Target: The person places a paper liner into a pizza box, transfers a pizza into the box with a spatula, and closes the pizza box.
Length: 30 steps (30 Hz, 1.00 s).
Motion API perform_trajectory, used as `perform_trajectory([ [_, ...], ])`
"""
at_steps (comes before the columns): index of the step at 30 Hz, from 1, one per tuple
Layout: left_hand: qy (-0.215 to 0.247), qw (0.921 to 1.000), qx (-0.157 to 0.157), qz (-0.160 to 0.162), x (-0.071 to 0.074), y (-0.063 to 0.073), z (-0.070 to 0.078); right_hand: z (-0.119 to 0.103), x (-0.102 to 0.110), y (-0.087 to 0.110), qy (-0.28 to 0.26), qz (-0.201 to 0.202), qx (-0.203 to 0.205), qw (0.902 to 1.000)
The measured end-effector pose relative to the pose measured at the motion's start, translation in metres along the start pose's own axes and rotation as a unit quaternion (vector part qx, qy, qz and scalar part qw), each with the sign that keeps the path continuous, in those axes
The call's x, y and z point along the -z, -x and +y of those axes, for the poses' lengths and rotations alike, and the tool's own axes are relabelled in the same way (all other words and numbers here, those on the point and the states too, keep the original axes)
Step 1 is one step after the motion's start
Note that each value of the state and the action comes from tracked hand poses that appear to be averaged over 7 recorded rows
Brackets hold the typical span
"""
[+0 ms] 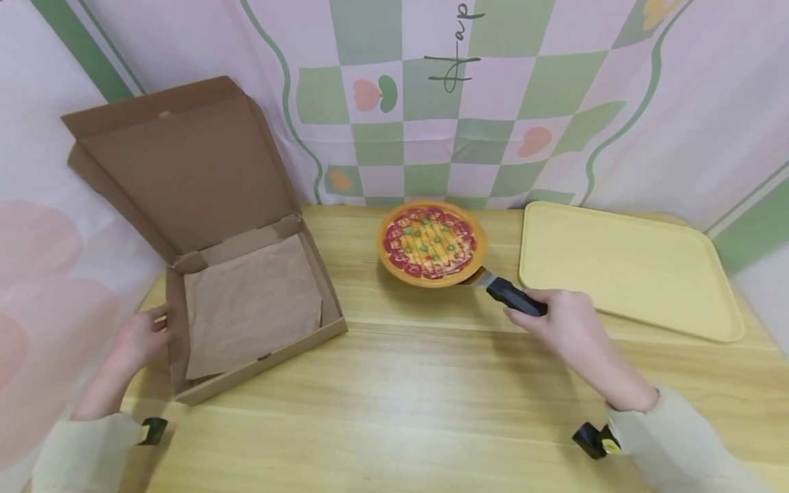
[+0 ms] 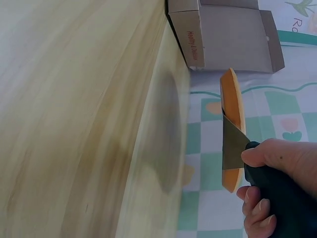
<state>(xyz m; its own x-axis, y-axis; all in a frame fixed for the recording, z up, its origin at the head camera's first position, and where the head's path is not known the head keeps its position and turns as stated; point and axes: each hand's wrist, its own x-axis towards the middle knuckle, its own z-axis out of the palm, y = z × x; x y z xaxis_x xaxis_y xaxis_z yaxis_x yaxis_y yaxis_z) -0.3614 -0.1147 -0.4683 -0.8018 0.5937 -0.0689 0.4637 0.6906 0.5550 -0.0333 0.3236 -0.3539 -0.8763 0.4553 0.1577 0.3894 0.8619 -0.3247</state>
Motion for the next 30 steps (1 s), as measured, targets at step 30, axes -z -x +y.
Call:
perform_trajectory([
  [30, 0.015, 0.9985, -0.048, -0.022, -0.027, -0.041, 0.027, -0.005, 0.002, 0.003, -0.005, -0.007, -0.008, 0.9999],
])
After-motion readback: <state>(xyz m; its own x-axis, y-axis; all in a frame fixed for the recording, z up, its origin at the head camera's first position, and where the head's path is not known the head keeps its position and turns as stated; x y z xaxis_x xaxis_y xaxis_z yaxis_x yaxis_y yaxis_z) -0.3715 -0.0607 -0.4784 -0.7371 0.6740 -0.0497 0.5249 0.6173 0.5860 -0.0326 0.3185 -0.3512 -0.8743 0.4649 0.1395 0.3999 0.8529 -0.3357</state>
